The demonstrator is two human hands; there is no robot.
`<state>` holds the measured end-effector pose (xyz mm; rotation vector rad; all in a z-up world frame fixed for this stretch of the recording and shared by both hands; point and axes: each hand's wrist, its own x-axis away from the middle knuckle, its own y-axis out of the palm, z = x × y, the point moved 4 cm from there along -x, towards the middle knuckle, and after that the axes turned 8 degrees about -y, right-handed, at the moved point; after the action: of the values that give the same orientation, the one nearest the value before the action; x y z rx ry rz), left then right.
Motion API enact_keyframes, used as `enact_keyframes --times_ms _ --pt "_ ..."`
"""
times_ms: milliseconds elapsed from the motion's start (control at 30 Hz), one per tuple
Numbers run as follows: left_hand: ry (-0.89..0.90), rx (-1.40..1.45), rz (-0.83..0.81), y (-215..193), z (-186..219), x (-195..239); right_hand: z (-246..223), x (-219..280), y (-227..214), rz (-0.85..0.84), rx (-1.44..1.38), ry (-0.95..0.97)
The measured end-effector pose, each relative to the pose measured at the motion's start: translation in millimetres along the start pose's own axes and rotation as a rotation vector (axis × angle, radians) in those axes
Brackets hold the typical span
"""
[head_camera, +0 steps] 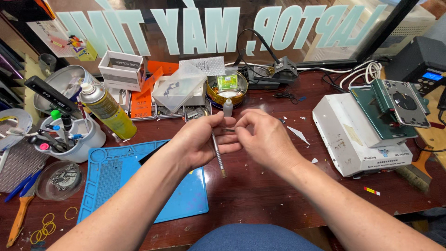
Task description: The person uses a hot air gun and a metal tool to work on the back of a disassembled smartphone. They apply heat to the camera area and use the tool to scrape or pry at the edges of the back panel.
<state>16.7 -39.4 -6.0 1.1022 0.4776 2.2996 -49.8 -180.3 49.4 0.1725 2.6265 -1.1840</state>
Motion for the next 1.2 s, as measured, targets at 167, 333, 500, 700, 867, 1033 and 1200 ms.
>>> enact_keyframes --times_ms 167,333,500,700,867,1033,1200 --pt "0.111 -0.229 0.028 15.0 -1.3 0.3 20.4 2.2 -25.1 -0.049 -0.031 0.103" --pt "0.152 -0.072 0.036 26.0 -2.3 -6.3 33.9 12.9 -23.6 0.057 -0.793 0.454" --pt "0.126 -0.047 -0.07 49.3 -11.2 -9.5 36.0 24.8 -20.6 0.208 -0.831 0.316" --pt "0.12 -0.054 -0.09 69.7 -13.4 -5.5 60.0 35.1 -20.7 0.289 -1.073 0.469" --pt "0.139 -0.114 -0.031 79.0 -9.0 8.3 62.8 32.9 -42.1 0.364 -1.032 0.451" --pt "0.34 -0.329 -0.099 86.3 1.9 28.7 46.5 16.4 -90.0 0.373 -0.953 0.307" --pt "0.404 -0.507 -0.053 87.6 3.1 35.7 12.1 7.5 -95.5 0.321 -0.859 0.127"
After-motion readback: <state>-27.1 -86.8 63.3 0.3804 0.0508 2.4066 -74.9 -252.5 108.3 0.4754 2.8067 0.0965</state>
